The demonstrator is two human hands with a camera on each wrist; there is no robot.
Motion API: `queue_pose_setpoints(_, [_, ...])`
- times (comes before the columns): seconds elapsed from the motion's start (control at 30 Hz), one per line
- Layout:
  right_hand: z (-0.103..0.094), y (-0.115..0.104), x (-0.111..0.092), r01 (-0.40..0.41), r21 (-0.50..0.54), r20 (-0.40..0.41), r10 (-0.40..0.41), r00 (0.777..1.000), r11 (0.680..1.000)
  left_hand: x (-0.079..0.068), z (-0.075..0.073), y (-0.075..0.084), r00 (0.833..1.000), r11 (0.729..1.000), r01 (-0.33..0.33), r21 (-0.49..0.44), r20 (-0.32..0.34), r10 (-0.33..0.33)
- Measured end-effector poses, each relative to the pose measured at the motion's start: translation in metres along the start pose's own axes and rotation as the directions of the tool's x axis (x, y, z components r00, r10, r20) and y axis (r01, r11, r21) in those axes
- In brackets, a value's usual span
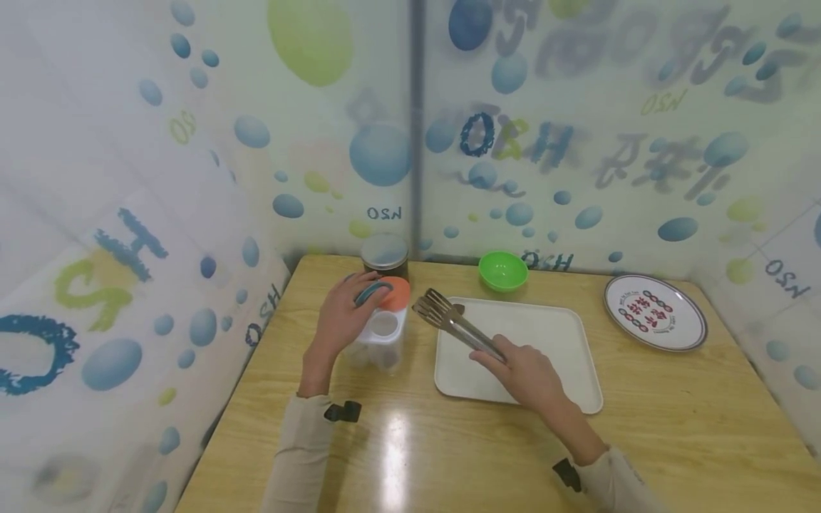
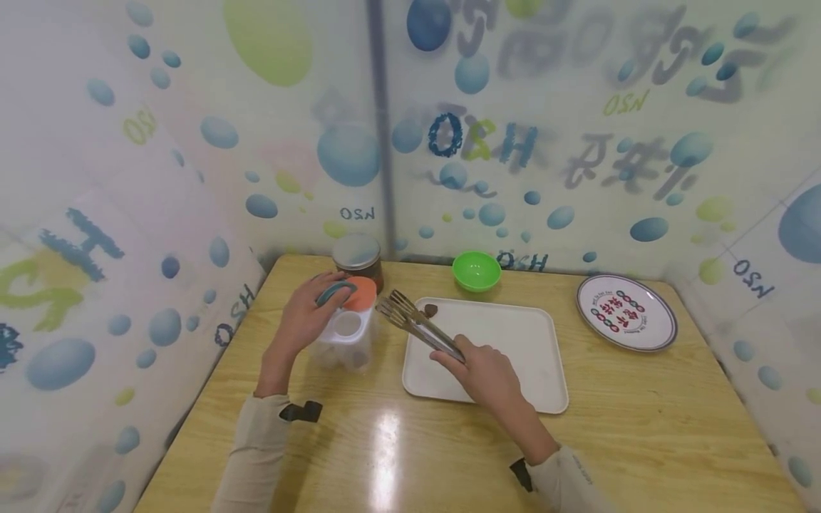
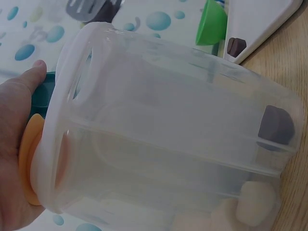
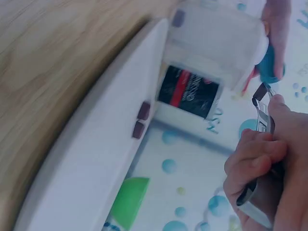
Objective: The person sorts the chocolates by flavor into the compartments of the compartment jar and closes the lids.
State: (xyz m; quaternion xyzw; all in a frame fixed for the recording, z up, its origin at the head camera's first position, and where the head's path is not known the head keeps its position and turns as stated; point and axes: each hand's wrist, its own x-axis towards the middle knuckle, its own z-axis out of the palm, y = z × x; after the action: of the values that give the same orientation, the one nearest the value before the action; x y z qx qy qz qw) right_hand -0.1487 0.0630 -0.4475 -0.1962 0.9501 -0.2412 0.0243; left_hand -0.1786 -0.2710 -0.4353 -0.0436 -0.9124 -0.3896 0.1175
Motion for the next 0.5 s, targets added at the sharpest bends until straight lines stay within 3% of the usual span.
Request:
queue_pose_setpoints(0.23, [0.002,-0.027,0.005,0.028,0.02,0.038,-0.028,0.999,0.999,0.0,-0.002,0.0,1.0,1.0,0.0,0.012,0.008,0.0])
queue_pose_setpoints(0.5, [0.012,-0.037,0.008,0.029,0.014,0.043,-0.029,0.999,0.999,0.001,0.001,-0.001,1.0,0.999,-0.026,0.031,-0.003,0.026])
